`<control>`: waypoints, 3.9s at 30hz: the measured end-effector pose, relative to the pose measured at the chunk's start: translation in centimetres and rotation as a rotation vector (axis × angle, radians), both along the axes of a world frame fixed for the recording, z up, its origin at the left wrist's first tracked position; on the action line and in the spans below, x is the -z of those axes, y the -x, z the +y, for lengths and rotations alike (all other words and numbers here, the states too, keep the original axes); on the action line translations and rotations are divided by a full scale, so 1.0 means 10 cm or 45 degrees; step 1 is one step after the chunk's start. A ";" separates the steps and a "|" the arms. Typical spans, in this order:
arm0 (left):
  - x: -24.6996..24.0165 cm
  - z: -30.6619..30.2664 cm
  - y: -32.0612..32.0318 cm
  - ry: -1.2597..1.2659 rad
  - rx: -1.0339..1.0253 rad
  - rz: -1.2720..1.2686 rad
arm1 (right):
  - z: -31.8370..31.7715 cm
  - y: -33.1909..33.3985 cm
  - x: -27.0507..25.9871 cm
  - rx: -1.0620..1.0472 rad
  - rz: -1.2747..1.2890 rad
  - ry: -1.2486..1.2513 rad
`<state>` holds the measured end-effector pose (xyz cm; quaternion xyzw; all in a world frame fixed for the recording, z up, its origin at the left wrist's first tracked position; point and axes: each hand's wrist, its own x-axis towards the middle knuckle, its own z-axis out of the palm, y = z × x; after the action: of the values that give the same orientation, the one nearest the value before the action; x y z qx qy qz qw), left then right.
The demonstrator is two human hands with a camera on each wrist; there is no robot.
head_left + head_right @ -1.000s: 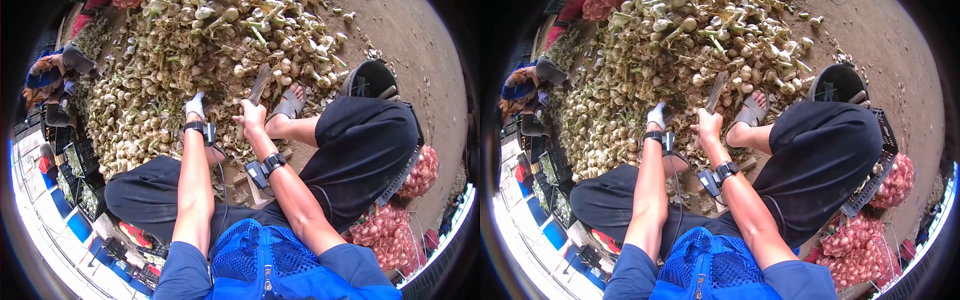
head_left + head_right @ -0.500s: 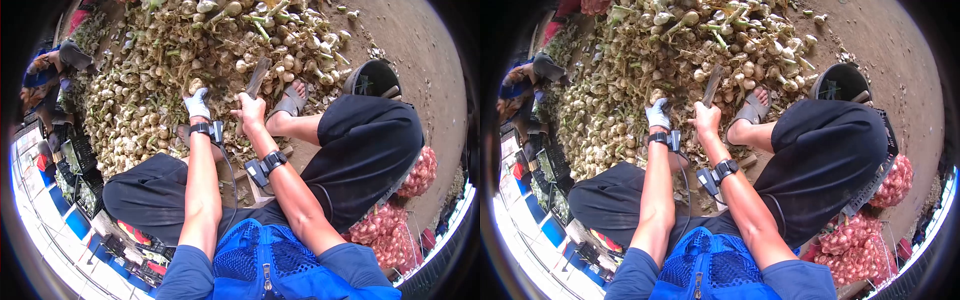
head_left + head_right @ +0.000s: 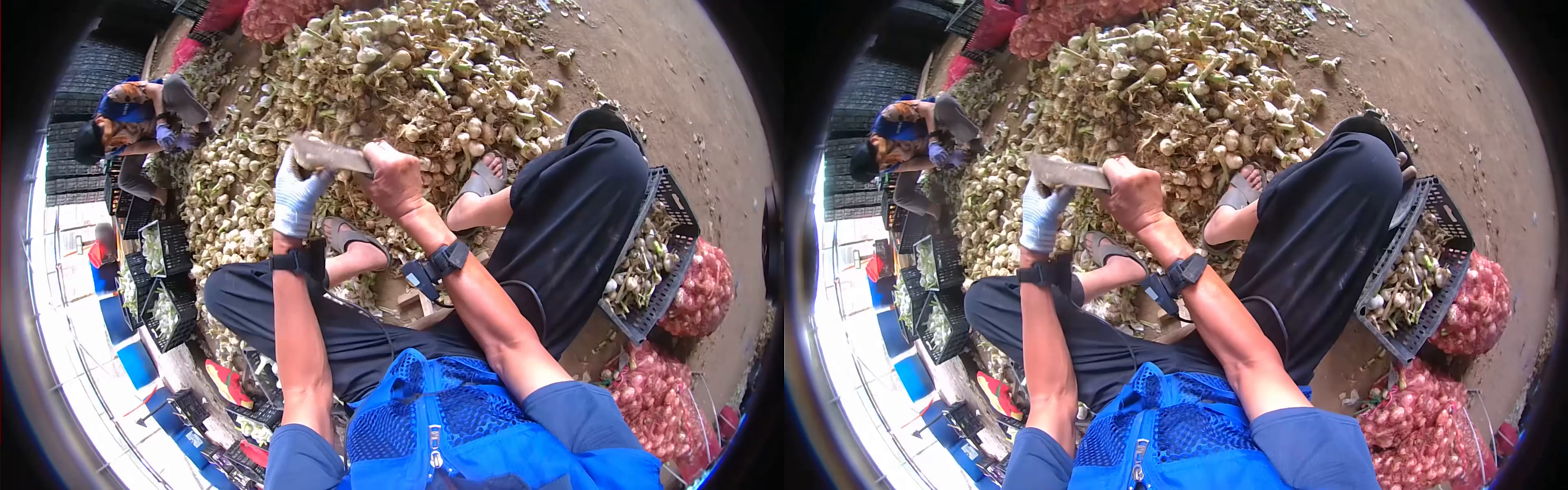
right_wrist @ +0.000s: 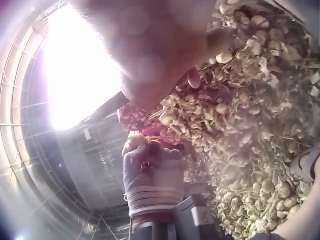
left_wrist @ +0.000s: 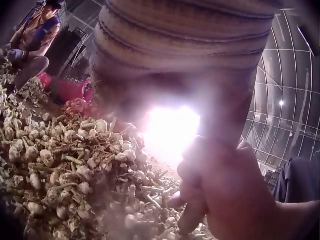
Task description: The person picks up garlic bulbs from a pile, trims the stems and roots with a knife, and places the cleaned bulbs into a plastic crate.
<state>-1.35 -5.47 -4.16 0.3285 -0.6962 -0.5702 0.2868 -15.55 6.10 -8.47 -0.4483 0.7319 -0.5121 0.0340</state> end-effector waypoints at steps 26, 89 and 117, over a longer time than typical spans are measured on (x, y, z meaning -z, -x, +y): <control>-0.20 0.56 -0.23 0.265 -0.089 -0.083 | 0.10 -0.09 0.73 0.058 -0.042 -0.360; 1.87 -1.08 -0.01 -0.134 -0.510 -0.387 | -0.08 -0.30 1.45 0.380 -1.677 -0.381; 1.02 -0.96 0.36 -0.496 0.325 -0.388 | -0.25 0.03 1.22 0.372 -1.032 -0.260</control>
<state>-4.94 -15.06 -14.37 0.3692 -0.6443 -0.6688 0.0361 -15.88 3.56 -20.68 -0.0975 0.7620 -0.5709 0.2895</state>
